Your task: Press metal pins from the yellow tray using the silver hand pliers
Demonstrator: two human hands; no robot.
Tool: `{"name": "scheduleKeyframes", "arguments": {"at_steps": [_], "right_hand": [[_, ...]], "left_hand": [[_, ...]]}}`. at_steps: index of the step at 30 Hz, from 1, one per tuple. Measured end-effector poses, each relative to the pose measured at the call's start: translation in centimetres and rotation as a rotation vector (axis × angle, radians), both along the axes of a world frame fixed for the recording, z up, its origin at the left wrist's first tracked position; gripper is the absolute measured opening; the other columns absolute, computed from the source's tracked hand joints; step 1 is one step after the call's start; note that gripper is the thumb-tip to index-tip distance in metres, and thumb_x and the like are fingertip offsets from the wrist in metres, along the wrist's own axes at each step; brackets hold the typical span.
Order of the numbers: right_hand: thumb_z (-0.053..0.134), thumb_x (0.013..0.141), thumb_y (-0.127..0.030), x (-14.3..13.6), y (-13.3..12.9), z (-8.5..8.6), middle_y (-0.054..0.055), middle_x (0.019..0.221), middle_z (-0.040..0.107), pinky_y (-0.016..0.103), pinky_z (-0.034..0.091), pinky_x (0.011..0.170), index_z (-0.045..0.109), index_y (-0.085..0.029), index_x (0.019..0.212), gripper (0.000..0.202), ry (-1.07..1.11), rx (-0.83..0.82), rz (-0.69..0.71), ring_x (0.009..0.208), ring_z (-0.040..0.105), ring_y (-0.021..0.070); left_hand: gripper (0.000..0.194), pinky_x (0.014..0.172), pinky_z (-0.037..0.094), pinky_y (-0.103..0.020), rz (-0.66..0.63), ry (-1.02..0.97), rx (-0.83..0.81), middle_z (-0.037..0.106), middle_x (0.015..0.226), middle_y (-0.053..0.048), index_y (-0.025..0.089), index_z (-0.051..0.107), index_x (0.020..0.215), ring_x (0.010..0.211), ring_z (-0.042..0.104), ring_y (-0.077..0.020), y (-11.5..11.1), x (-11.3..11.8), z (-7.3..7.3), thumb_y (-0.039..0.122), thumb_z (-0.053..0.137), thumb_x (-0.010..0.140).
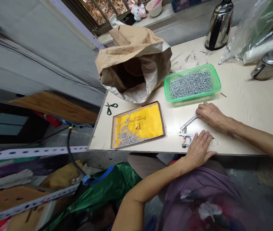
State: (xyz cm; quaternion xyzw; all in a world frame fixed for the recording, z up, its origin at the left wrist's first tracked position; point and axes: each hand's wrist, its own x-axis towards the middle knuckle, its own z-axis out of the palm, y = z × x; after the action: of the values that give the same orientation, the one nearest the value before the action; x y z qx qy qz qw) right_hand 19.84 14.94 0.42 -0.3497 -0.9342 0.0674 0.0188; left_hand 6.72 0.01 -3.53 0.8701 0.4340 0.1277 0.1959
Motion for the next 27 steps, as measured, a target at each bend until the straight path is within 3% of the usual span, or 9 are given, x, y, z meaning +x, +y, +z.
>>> {"name": "scheduleKeyframes", "arguments": {"at_steps": [4, 8, 11, 13, 16, 18, 22, 24, 27], "right_hand": [[0.056, 0.093, -0.022, -2.9, -3.2, 0.6, 0.009, 0.106, 0.063, 0.033, 0.036, 0.074, 0.07, -0.023, 0.095, 0.013, 0.131, -0.075, 0.369, 0.096, 0.051, 0.0228], [0.062, 0.088, -0.015, -5.1, -5.5, -1.6, 0.007, 0.094, 0.065, 0.035, 0.037, 0.077, 0.067, -0.02, 0.074, 0.015, 0.152, 0.032, 0.549, 0.101, 0.052, 0.0238], [0.056, 0.087, -0.007, -6.4, -5.7, -3.7, 0.006, 0.086, 0.066, 0.034, 0.038, 0.074, 0.065, -0.018, 0.071, 0.021, 0.218, 0.17, 0.577, 0.094, 0.056, 0.0223], [0.05, 0.089, -0.004, -7.0, -5.6, -3.8, 0.004, 0.08, 0.066, 0.033, 0.04, 0.071, 0.063, -0.019, 0.071, 0.027, 0.295, 0.195, 0.583, 0.085, 0.057, 0.0204], [0.038, 0.095, -0.008, -7.1, -4.6, -1.4, 0.003, 0.077, 0.064, 0.031, 0.042, 0.07, 0.061, -0.02, 0.077, 0.031, 0.493, 0.15, 0.549, 0.075, 0.058, 0.0175], [0.038, 0.099, -0.016, -6.4, -2.9, 1.0, 0.003, 0.077, 0.063, 0.03, 0.044, 0.07, 0.06, -0.02, 0.085, 0.027, 0.648, 0.148, 0.447, 0.073, 0.058, 0.0169], [0.04, 0.1, -0.035, -3.3, 2.6, 3.9, 0.009, 0.081, 0.064, 0.036, 0.046, 0.069, 0.059, -0.019, 0.094, 0.026, 0.622, 0.338, 0.178, 0.076, 0.058, 0.0227], [0.032, 0.101, -0.045, -1.4, 4.8, 3.5, 0.014, 0.086, 0.064, 0.043, 0.046, 0.073, 0.061, -0.016, 0.104, 0.041, 0.472, 0.435, 0.052, 0.081, 0.057, 0.0284], [0.029, 0.1, -0.05, 1.0, 5.8, 1.1, 0.017, 0.098, 0.063, 0.044, 0.047, 0.081, 0.059, -0.018, 0.114, 0.046, 0.387, 0.346, -0.006, 0.093, 0.059, 0.0292]], "left_hand": [[0.054, 0.115, 0.039, -0.045, -0.169, -0.071, 0.128, 0.058, 0.136, -0.02, 0.01, 0.051, 0.136, 0.137, 0.047, -0.0279, -1.9, -0.8, 0.7, 0.045, 0.053, 0.095], [0.03, 0.1, 0.052, -0.032, -0.243, -0.154, 0.315, 0.073, 0.092, -0.003, 0.024, 0.065, 0.12, 0.092, 0.067, -0.0137, -4.5, -4.9, 0.7, 0.038, 0.056, 0.095], [0.017, 0.083, 0.055, -0.031, 0.054, -0.138, 0.425, 0.071, 0.082, -0.002, 0.024, 0.071, 0.105, 0.079, 0.065, -0.0136, -3.5, -11.3, 1.5, 0.031, 0.059, 0.093], [0.017, 0.079, 0.053, -0.033, 0.429, -0.078, 0.467, 0.071, 0.085, -0.007, 0.02, 0.072, 0.099, 0.082, 0.064, -0.0168, -1.4, -16.4, 2.6, 0.026, 0.057, 0.094], [0.021, 0.084, 0.049, -0.036, 0.934, 0.055, 0.424, 0.068, 0.091, -0.01, 0.017, 0.073, 0.098, 0.089, 0.061, -0.0212, 2.5, -23.1, 3.9, 0.022, 0.053, 0.094], [0.022, 0.087, 0.047, -0.037, 1.119, 0.149, 0.292, 0.068, 0.093, -0.012, 0.015, 0.074, 0.098, 0.094, 0.059, -0.0236, 4.8, -26.5, 4.2, 0.019, 0.053, 0.093], [0.023, 0.09, 0.044, -0.037, 1.197, 0.271, 0.085, 0.066, 0.098, -0.014, 0.012, 0.074, 0.1, 0.099, 0.058, -0.0262, 7.7, -30.4, 3.8, 0.021, 0.054, 0.092], [0.023, 0.089, 0.044, -0.036, 1.14, 0.302, 0.019, 0.066, 0.101, -0.014, 0.013, 0.073, 0.104, 0.1, 0.058, -0.0261, 8.4, -31.3, 3.4, 0.022, 0.057, 0.091], [0.02, 0.089, 0.045, -0.035, 1.065, 0.311, -0.032, 0.066, 0.1, -0.012, 0.014, 0.073, 0.103, 0.102, 0.058, -0.0248, 8.7, -32.0, 3.0, 0.02, 0.06, 0.089]]}}
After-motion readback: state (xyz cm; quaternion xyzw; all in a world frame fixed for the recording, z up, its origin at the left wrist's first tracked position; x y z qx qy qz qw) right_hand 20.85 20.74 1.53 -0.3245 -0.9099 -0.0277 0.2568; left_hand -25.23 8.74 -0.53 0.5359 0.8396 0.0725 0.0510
